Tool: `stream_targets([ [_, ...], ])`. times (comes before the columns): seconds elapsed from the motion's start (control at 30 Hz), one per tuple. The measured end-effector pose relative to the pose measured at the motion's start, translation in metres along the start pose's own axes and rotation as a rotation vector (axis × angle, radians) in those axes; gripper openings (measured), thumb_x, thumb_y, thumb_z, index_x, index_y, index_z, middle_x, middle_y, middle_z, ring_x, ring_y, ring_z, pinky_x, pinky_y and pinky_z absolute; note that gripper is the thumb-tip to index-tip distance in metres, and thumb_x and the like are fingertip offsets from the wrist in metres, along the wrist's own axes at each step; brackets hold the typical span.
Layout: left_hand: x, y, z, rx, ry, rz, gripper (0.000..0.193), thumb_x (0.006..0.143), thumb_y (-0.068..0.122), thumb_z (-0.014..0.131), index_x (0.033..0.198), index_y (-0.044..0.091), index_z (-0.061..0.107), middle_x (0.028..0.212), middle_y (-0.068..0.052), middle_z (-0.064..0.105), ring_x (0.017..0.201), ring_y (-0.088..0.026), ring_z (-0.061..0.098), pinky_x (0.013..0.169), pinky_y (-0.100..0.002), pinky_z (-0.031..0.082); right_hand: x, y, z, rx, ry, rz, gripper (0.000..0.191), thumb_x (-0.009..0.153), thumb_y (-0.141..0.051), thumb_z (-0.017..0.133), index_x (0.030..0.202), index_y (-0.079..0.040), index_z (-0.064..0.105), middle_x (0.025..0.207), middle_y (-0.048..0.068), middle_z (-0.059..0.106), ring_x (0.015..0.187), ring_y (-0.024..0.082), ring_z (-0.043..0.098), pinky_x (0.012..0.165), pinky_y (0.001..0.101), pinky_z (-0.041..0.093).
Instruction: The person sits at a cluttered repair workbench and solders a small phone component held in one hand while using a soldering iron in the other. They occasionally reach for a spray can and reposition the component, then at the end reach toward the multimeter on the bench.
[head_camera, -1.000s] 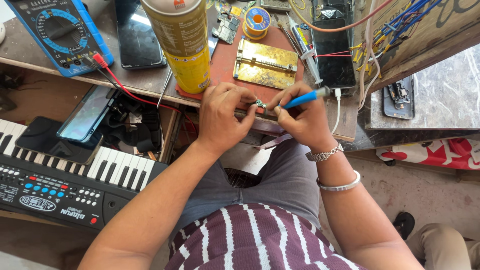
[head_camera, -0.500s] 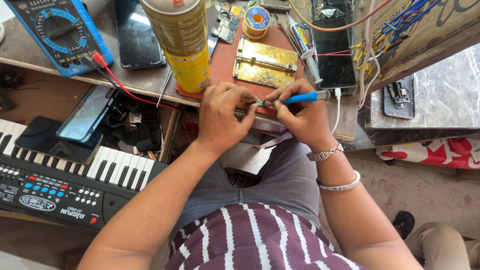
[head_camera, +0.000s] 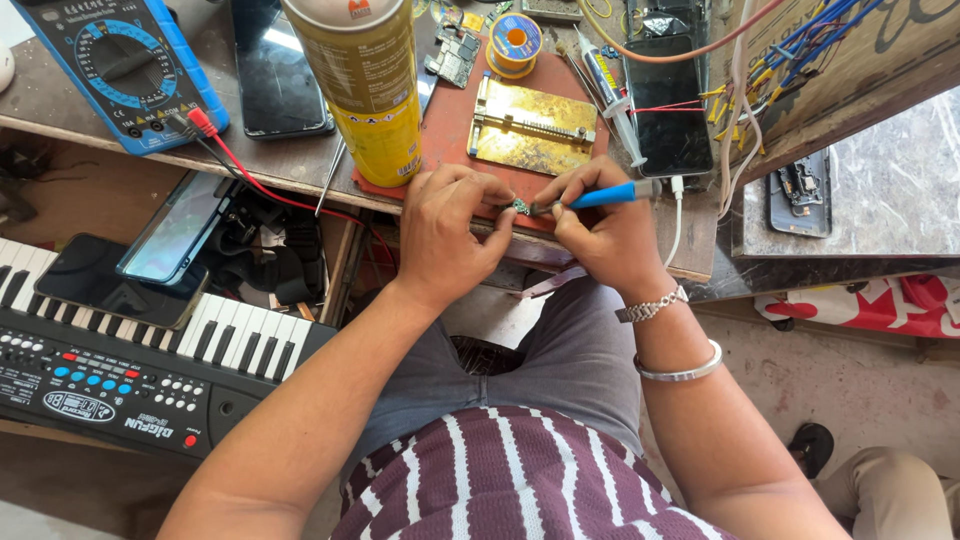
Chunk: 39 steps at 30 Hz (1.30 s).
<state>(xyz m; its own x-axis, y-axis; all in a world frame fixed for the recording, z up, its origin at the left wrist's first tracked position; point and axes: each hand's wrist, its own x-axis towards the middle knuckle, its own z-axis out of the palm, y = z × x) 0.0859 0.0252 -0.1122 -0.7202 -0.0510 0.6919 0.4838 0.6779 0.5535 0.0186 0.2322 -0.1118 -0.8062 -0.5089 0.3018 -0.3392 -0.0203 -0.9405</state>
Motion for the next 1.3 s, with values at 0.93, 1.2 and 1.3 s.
stream_targets([
  [0.93, -0.001, -0.005, -0.004, -0.08, -0.008, 0.028, 0.021, 0.086, 0.009, 0.083, 0.098, 0.015, 0.066, 0.096, 0.004, 0.07, 0.095, -0.019, 0.067, 0.093, -0.038, 0.045, -0.001, 0.01, -0.01, 0.133, 0.124, -0.115, 0.023, 0.099, 0.009, 0.059, 0.112, -0.006, 0.046, 0.121, 0.016, 0.065, 0.114, 0.017, 0.064, 0.106, 0.0329, 0.053],
  [1.2, -0.001, -0.001, -0.004, -0.066, 0.002, 0.023, 0.024, 0.088, 0.014, 0.082, 0.104, 0.015, 0.065, 0.101, 0.003, 0.072, 0.099, -0.02, 0.066, 0.092, -0.038, 0.045, -0.001, 0.003, -0.003, 0.104, 0.057, -0.068, 0.024, 0.098, 0.008, 0.061, 0.112, -0.005, 0.047, 0.116, 0.013, 0.065, 0.11, 0.015, 0.065, 0.1, 0.0303, 0.055],
  [1.3, 0.0, 0.0, -0.002, -0.016, -0.027, -0.017, 0.023, 0.087, 0.014, 0.082, 0.104, 0.015, 0.065, 0.097, 0.004, 0.073, 0.098, -0.019, 0.067, 0.092, -0.038, 0.045, 0.0, 0.002, 0.001, -0.026, -0.006, -0.012, 0.022, 0.096, 0.008, 0.063, 0.108, -0.004, 0.048, 0.112, 0.014, 0.068, 0.103, 0.016, 0.066, 0.091, 0.029, 0.056],
])
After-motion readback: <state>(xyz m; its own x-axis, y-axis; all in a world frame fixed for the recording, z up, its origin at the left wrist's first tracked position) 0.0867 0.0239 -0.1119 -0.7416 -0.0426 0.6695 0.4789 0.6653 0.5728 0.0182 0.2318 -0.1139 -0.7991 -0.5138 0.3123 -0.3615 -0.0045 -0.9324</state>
